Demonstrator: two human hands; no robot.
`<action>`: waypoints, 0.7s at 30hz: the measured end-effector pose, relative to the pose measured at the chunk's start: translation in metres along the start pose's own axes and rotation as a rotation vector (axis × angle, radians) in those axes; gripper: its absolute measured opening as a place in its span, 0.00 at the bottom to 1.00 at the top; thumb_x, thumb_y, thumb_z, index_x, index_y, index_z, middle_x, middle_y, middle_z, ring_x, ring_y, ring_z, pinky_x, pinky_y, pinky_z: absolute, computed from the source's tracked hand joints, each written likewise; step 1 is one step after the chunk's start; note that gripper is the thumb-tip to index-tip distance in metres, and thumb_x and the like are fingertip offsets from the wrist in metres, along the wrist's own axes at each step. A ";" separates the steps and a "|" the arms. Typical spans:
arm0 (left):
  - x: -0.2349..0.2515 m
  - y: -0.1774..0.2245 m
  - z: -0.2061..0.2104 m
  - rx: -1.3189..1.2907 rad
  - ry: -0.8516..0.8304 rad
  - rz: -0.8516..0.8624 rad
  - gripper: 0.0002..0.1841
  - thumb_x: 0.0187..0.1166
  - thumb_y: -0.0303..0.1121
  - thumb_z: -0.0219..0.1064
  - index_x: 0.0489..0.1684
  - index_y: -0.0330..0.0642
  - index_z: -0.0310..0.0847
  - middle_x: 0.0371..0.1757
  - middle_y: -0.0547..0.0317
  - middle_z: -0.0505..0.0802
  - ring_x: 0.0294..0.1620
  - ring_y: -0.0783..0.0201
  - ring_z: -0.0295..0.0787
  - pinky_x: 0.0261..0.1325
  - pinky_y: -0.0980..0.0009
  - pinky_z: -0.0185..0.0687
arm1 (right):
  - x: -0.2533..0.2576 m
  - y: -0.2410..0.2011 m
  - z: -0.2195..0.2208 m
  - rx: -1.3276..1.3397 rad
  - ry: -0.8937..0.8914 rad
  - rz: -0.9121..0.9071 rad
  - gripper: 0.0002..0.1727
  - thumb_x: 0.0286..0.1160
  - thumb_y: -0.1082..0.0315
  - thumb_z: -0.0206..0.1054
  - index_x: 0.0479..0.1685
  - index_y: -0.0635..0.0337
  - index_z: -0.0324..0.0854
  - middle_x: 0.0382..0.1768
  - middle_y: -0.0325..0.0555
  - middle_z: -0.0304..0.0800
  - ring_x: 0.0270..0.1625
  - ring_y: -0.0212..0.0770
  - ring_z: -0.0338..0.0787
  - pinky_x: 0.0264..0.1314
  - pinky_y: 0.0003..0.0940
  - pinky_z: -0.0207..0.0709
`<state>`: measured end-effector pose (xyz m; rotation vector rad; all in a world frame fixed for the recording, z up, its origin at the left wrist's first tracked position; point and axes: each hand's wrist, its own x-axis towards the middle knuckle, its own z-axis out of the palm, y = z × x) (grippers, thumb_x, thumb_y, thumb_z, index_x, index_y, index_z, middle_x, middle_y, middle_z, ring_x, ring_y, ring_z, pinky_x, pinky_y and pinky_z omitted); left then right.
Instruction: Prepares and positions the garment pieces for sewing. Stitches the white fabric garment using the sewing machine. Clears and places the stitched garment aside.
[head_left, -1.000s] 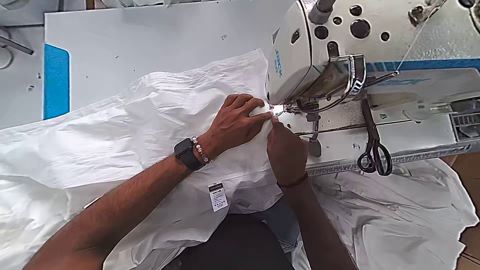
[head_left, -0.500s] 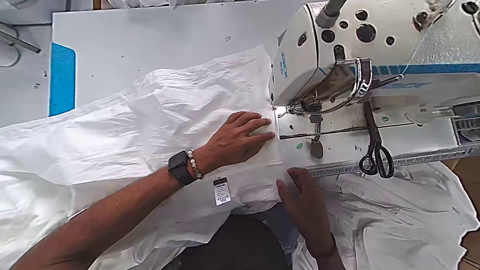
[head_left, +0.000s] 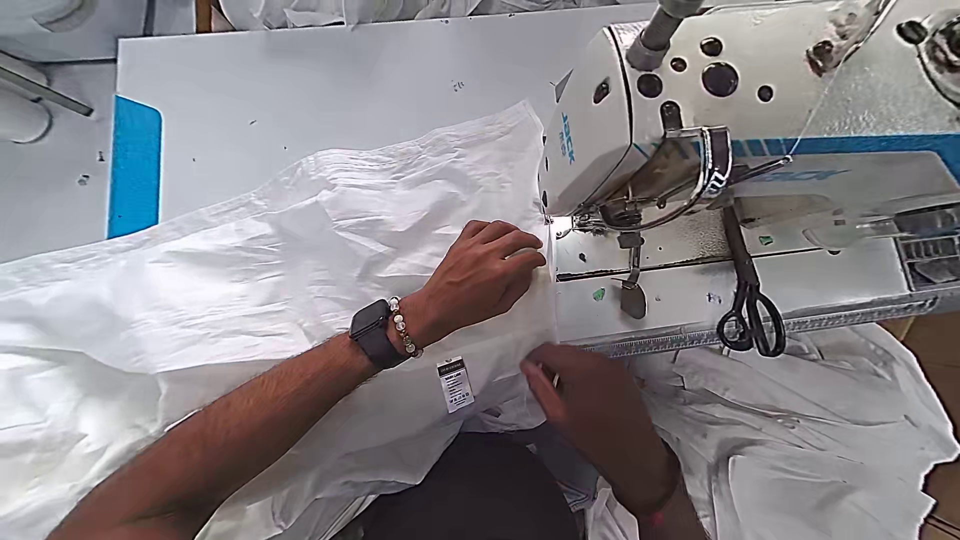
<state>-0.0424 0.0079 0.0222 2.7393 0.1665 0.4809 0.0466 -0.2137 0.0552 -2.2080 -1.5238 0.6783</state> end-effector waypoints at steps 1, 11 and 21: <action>0.003 -0.002 0.001 -0.002 0.022 -0.004 0.14 0.84 0.36 0.58 0.52 0.49 0.92 0.62 0.61 0.93 0.68 0.57 0.85 0.68 0.55 0.76 | 0.014 0.004 -0.003 0.041 0.232 0.040 0.16 0.83 0.54 0.62 0.41 0.51 0.92 0.25 0.36 0.88 0.23 0.34 0.86 0.22 0.37 0.80; 0.002 -0.008 0.014 0.089 0.066 0.035 0.16 0.87 0.39 0.56 0.58 0.52 0.91 0.66 0.62 0.91 0.72 0.59 0.82 0.75 0.58 0.73 | 0.069 0.009 0.028 -0.142 0.609 0.246 0.15 0.79 0.51 0.67 0.49 0.48 0.93 0.26 0.32 0.90 0.30 0.35 0.88 0.28 0.37 0.79; -0.001 -0.009 0.015 0.143 0.052 0.027 0.20 0.86 0.42 0.55 0.69 0.58 0.88 0.72 0.62 0.88 0.73 0.58 0.80 0.74 0.54 0.69 | 0.062 0.006 0.035 -0.289 0.616 0.140 0.19 0.80 0.67 0.59 0.61 0.57 0.92 0.27 0.43 0.92 0.27 0.41 0.90 0.23 0.35 0.79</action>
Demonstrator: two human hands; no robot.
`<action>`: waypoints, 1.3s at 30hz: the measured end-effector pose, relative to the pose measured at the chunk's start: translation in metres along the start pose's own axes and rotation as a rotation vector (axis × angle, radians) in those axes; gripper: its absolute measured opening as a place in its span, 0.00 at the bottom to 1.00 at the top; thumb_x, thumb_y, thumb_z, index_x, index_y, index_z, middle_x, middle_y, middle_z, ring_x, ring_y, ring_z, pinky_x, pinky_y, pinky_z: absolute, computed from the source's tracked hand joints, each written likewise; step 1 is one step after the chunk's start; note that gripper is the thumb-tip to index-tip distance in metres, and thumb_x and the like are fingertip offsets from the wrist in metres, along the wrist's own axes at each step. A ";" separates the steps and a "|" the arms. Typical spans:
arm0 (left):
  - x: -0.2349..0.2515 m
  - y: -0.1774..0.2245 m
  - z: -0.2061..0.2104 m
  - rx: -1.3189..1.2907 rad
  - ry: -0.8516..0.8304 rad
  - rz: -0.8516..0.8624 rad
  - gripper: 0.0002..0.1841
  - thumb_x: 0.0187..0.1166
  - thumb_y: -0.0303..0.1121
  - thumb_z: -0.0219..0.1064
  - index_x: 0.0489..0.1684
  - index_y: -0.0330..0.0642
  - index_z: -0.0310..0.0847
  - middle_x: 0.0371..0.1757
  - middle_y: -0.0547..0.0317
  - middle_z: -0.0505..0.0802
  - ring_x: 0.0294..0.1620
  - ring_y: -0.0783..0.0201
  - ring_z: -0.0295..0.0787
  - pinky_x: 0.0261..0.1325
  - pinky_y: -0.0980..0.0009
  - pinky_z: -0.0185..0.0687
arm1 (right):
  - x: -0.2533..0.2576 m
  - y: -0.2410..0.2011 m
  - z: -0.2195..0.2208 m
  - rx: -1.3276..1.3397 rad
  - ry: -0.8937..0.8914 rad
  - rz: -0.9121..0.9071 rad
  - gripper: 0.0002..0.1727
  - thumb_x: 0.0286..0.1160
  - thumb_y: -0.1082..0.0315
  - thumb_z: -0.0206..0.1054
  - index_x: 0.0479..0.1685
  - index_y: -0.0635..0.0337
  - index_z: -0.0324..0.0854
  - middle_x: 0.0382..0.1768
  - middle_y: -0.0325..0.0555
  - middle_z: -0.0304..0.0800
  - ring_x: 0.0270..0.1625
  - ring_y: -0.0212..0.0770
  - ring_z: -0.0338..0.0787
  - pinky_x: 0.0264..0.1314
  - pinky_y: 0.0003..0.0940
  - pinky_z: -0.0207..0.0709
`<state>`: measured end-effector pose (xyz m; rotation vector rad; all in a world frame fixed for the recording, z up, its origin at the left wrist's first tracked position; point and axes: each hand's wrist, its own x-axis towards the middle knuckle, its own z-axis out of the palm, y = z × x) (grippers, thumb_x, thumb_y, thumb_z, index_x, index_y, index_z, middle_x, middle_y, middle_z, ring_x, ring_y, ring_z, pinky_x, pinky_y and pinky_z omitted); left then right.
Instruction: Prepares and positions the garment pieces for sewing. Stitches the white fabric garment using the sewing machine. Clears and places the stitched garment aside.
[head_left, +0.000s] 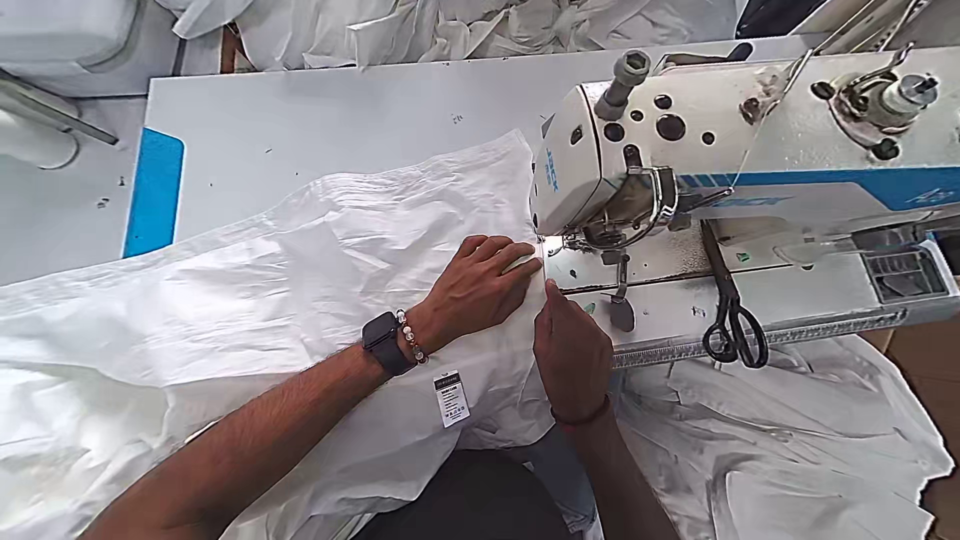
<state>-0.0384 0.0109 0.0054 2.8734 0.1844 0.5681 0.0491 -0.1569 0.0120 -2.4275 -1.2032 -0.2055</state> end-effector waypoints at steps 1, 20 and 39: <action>-0.001 0.000 0.000 -0.011 0.005 0.010 0.20 0.87 0.42 0.55 0.69 0.60 0.88 0.70 0.62 0.89 0.72 0.58 0.81 0.74 0.54 0.70 | -0.001 0.000 -0.001 -0.014 -0.021 -0.006 0.19 0.81 0.67 0.59 0.62 0.57 0.92 0.27 0.42 0.91 0.27 0.41 0.89 0.24 0.35 0.79; -0.008 0.009 0.005 -0.187 0.056 -0.016 0.13 0.86 0.40 0.57 0.52 0.59 0.91 0.67 0.70 0.90 0.78 0.65 0.78 0.79 0.62 0.75 | 0.030 0.008 0.010 0.094 0.053 0.038 0.17 0.80 0.60 0.61 0.54 0.50 0.95 0.37 0.42 0.96 0.42 0.45 0.96 0.38 0.44 0.89; -0.021 -0.002 0.015 -0.006 0.146 0.123 0.14 0.87 0.47 0.56 0.52 0.63 0.89 0.68 0.76 0.90 0.78 0.66 0.78 0.79 0.58 0.71 | 0.016 0.002 -0.021 0.190 -0.213 0.278 0.17 0.76 0.47 0.70 0.48 0.47 0.96 0.36 0.38 0.96 0.43 0.42 0.95 0.48 0.48 0.87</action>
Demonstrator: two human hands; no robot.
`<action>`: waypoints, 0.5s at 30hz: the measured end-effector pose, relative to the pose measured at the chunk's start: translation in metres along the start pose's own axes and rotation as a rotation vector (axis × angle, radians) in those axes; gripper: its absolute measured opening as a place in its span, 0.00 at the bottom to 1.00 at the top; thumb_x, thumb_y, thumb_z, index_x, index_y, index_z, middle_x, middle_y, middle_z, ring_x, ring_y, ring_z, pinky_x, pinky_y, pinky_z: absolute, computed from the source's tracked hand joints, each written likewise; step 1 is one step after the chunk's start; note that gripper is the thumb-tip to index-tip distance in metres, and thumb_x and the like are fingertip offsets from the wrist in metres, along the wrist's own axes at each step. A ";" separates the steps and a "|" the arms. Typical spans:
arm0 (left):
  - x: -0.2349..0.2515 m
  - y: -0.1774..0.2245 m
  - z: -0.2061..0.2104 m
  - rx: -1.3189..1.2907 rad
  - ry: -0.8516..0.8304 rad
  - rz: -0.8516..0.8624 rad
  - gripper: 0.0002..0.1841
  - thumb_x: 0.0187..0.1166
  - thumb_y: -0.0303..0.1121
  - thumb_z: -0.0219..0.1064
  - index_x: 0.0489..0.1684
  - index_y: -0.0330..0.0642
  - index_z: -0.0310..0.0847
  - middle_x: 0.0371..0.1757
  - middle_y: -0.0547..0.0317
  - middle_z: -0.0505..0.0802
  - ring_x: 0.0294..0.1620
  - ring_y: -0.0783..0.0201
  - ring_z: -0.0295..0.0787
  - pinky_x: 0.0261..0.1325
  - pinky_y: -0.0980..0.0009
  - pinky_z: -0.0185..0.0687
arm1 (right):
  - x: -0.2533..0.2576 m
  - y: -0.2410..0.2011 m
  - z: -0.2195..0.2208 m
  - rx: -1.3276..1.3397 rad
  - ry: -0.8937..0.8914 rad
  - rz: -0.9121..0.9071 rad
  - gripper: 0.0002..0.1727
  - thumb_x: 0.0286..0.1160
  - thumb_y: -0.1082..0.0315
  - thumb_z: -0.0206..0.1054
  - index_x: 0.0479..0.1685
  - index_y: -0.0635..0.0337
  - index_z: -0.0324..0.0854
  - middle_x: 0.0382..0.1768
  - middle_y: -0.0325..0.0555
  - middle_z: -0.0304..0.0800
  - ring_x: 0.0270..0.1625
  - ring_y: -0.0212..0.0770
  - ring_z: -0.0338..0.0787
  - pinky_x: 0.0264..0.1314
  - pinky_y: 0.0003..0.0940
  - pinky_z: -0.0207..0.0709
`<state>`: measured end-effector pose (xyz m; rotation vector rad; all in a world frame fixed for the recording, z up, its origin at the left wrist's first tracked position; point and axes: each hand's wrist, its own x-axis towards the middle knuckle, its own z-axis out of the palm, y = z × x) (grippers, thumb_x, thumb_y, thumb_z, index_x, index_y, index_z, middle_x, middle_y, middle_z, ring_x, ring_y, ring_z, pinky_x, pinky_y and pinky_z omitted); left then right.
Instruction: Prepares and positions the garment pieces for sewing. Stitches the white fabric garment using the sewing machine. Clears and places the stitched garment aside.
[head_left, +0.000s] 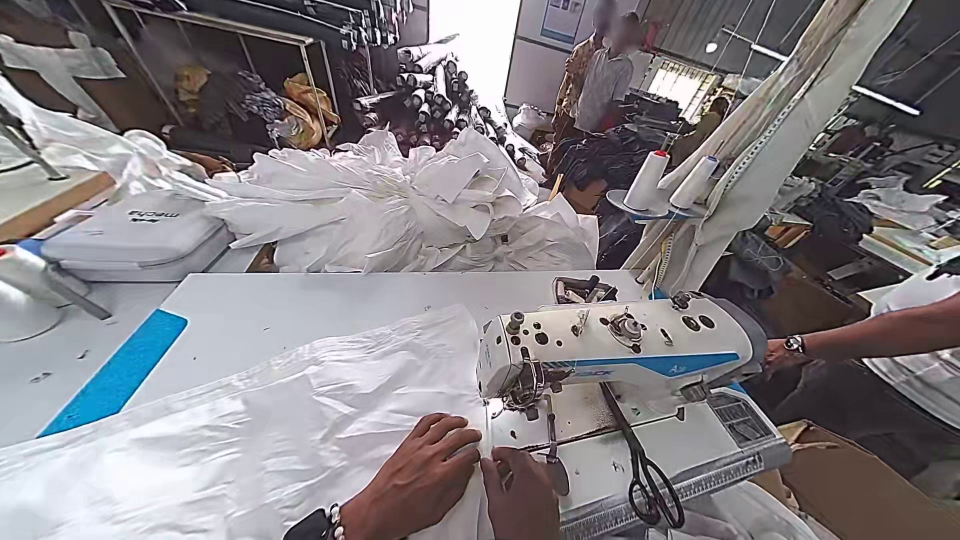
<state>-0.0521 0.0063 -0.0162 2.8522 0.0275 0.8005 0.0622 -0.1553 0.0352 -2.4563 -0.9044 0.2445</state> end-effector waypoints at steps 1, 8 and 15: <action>0.000 0.000 0.000 0.001 0.002 0.000 0.14 0.87 0.48 0.55 0.52 0.63 0.89 0.68 0.76 0.90 0.77 0.66 0.78 0.79 0.58 0.71 | 0.000 -0.001 0.001 -0.014 0.000 0.005 0.17 0.75 0.47 0.70 0.47 0.47 0.96 0.35 0.38 0.96 0.42 0.41 0.94 0.47 0.47 0.87; 0.002 0.002 -0.001 0.068 -0.081 -0.046 0.21 0.87 0.53 0.51 0.73 0.77 0.81 0.78 0.77 0.83 0.79 0.66 0.74 0.79 0.56 0.67 | 0.001 -0.008 -0.002 -0.040 0.000 0.028 0.12 0.71 0.57 0.70 0.43 0.51 0.95 0.33 0.41 0.94 0.40 0.43 0.94 0.43 0.48 0.86; 0.007 0.002 -0.013 -0.103 -0.210 -0.024 0.22 0.92 0.48 0.48 0.79 0.68 0.78 0.86 0.76 0.77 0.91 0.60 0.63 0.91 0.51 0.55 | -0.019 0.006 0.016 -0.170 0.213 -0.354 0.13 0.73 0.66 0.66 0.48 0.55 0.96 0.44 0.48 0.91 0.46 0.48 0.90 0.45 0.43 0.86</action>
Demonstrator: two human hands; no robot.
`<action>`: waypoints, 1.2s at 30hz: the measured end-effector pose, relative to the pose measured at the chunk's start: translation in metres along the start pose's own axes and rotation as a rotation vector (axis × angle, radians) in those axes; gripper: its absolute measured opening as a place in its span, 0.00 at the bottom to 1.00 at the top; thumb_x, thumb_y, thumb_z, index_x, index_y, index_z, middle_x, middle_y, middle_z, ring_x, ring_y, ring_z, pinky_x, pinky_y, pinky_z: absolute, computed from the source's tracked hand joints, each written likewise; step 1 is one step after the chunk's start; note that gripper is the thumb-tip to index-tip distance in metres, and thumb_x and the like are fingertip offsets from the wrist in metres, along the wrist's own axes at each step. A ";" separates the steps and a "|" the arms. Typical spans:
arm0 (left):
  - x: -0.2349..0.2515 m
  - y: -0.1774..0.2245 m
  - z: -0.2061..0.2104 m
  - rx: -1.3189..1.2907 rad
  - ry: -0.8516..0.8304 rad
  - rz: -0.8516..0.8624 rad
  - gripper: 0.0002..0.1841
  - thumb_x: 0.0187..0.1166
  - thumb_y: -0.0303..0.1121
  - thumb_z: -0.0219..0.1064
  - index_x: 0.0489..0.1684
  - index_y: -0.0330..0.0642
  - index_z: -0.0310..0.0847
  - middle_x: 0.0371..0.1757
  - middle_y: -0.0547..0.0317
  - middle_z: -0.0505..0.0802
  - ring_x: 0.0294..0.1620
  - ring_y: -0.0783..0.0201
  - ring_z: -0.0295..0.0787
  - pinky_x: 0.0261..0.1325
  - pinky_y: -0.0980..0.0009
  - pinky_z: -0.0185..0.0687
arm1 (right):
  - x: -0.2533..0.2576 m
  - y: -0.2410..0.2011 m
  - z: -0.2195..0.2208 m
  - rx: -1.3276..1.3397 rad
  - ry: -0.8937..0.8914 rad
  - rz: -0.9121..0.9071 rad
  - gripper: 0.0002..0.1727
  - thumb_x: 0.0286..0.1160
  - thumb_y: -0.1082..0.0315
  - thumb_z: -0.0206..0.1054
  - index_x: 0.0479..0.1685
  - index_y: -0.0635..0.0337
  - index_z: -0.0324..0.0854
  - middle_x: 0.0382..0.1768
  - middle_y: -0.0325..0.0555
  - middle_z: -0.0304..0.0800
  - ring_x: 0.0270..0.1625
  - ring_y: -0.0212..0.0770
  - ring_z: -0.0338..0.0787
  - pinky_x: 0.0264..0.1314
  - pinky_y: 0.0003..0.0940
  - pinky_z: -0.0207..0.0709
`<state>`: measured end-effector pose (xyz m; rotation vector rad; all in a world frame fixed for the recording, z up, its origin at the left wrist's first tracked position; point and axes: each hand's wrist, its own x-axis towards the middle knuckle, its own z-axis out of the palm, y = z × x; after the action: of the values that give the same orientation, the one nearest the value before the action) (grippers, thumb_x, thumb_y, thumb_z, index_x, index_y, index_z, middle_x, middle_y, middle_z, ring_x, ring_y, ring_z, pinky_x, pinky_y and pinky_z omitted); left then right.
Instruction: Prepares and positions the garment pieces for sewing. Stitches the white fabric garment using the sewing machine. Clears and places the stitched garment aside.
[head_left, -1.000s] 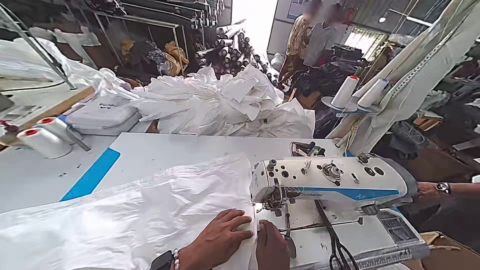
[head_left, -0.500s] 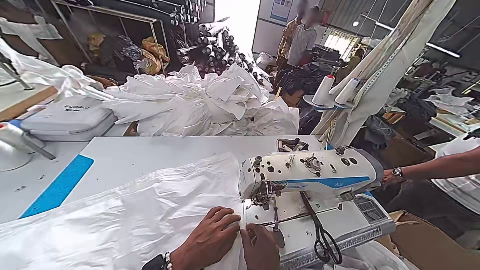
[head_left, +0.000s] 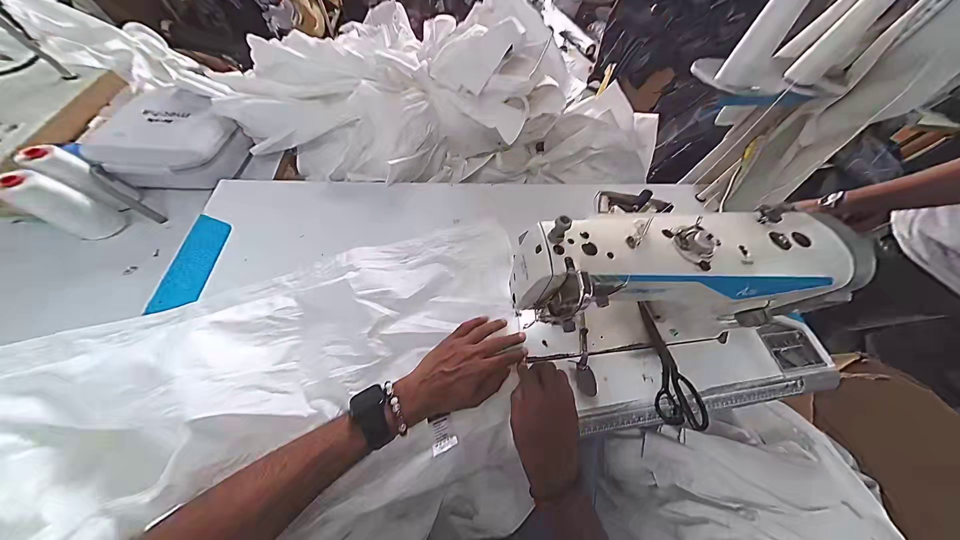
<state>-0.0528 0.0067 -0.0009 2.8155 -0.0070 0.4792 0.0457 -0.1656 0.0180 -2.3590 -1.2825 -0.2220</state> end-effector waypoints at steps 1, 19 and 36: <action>-0.002 0.001 0.000 -0.025 -0.009 0.016 0.21 0.91 0.47 0.48 0.78 0.68 0.79 0.85 0.76 0.78 0.91 0.59 0.63 0.91 0.50 0.55 | -0.013 0.000 -0.004 0.030 -0.011 0.001 0.14 0.75 0.62 0.66 0.50 0.52 0.96 0.46 0.46 0.91 0.47 0.47 0.90 0.44 0.42 0.84; 0.000 0.012 -0.006 0.008 -0.024 -0.004 0.20 0.87 0.42 0.55 0.72 0.64 0.87 0.80 0.68 0.84 0.87 0.52 0.68 0.88 0.47 0.57 | -0.064 0.050 -0.080 -0.064 -0.519 0.069 0.06 0.61 0.66 0.69 0.33 0.52 0.91 0.26 0.44 0.89 0.26 0.48 0.90 0.22 0.50 0.80; 0.001 0.010 -0.010 -0.028 -0.033 0.030 0.19 0.86 0.41 0.56 0.67 0.64 0.90 0.77 0.67 0.87 0.83 0.54 0.73 0.83 0.51 0.63 | -0.030 0.013 -0.011 -0.142 -0.096 -0.070 0.21 0.81 0.64 0.58 0.64 0.55 0.92 0.12 0.37 0.79 0.11 0.38 0.76 0.12 0.35 0.63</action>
<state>-0.0554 0.0005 0.0116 2.7992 -0.0620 0.4353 0.0406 -0.1992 0.0131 -2.4726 -1.4402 -0.2313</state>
